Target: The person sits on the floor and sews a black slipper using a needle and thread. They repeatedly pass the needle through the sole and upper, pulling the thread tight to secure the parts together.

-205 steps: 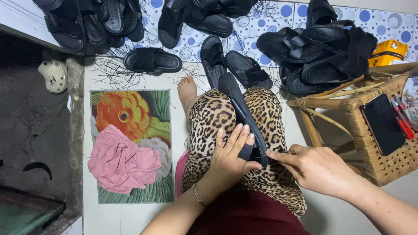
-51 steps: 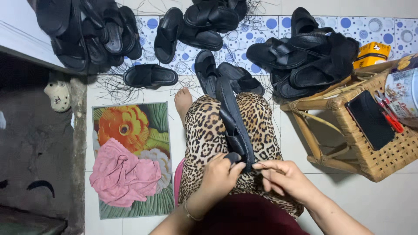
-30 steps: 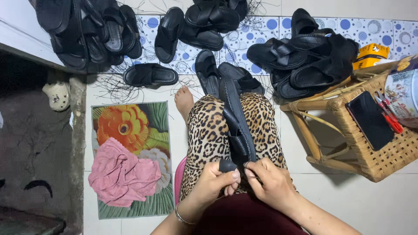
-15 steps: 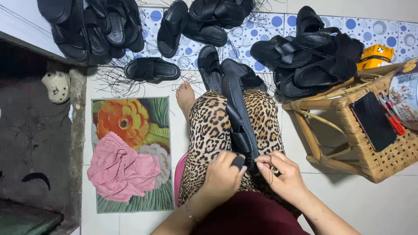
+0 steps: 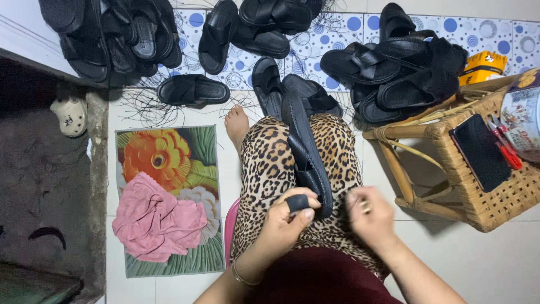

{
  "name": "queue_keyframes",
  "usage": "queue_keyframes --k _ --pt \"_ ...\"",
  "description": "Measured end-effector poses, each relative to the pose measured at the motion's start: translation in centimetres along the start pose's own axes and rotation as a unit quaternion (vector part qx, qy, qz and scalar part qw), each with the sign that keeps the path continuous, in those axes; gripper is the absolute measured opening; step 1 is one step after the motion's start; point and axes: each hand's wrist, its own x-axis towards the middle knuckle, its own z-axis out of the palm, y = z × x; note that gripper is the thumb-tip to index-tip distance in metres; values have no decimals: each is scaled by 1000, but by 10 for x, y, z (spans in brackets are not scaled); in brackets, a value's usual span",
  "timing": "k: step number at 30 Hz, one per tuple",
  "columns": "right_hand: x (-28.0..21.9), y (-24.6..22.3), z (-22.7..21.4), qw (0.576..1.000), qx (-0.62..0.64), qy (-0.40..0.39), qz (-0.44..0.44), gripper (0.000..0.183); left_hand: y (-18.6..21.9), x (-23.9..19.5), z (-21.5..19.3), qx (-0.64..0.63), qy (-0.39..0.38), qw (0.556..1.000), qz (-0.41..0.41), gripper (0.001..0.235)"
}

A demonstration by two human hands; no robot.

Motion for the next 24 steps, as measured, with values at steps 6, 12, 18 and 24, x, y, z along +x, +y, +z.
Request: queue_keyframes --k 6,12,18,24 --pt "48 108 -88 913 92 179 356 7 9 -3 -6 95 -82 934 -335 35" --pt "51 22 -70 988 4 40 146 21 -52 -13 -7 55 -299 931 -200 34" --pt "36 -50 -36 957 93 -266 75 53 5 16 -20 -269 -124 933 -205 29" --pt "40 -70 -64 948 90 -305 -22 23 -2 37 -39 76 169 982 -30 40"
